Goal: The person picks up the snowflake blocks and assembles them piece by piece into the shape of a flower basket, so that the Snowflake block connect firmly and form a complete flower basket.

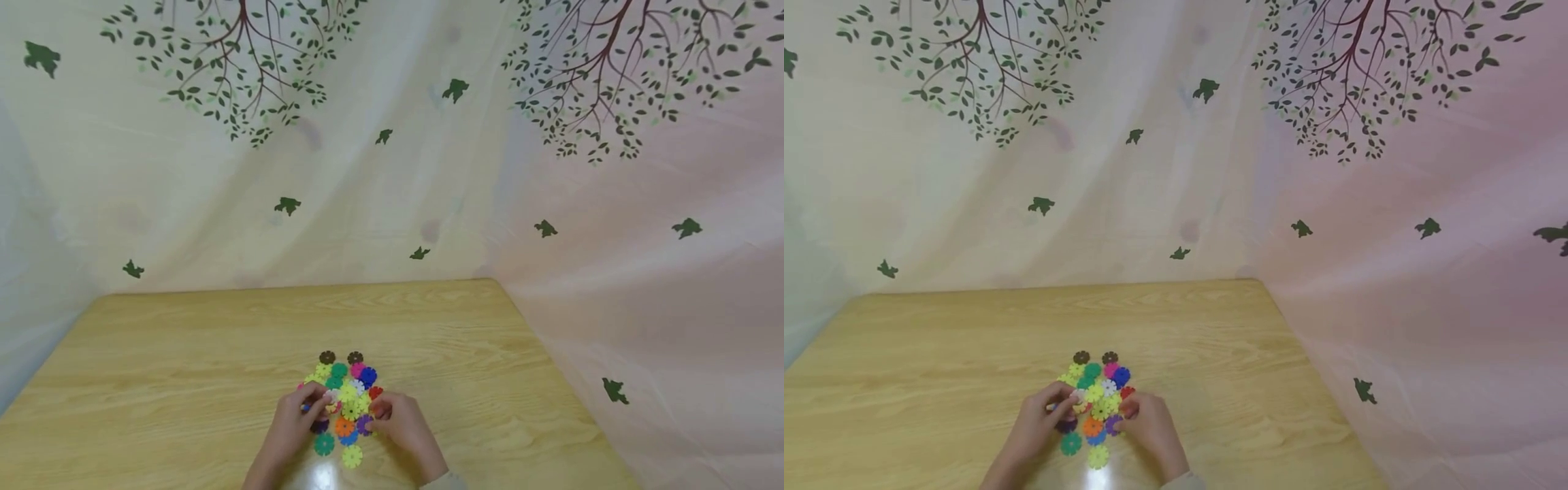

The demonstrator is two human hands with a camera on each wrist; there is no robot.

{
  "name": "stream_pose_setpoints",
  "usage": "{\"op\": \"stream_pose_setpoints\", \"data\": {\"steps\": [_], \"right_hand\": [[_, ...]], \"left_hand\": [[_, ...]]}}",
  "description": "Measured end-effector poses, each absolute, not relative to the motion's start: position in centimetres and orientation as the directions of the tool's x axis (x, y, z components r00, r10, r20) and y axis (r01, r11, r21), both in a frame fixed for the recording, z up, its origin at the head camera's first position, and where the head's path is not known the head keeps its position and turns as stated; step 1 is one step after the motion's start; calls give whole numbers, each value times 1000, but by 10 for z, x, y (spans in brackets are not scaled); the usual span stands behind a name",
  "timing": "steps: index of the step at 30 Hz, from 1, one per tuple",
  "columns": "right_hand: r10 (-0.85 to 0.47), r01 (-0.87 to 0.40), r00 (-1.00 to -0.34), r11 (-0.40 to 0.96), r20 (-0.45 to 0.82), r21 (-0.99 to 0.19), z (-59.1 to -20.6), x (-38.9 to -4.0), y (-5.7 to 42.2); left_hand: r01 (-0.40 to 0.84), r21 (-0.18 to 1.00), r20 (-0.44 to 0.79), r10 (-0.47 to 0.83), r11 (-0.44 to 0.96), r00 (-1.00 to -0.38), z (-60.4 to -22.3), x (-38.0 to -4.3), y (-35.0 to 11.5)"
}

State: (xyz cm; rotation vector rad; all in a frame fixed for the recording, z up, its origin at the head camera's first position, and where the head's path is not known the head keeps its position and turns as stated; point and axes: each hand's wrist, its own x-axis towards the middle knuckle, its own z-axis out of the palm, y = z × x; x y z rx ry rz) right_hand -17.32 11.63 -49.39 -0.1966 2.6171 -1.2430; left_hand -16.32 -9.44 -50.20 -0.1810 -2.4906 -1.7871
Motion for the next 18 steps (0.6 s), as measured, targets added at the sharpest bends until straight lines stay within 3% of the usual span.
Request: {"op": "stream_pose_setpoints", "data": {"steps": [11,18], "right_hand": [[-275,-148,-958,724,-85,-674,-494,-168,112],[-185,-109,-983,667,-22,-737,-492,-173,110]], "left_hand": [[104,938,94,47,331,-995,-504,-162,-96],[117,939,92,94,322,-991,-506,-164,-94]]}}
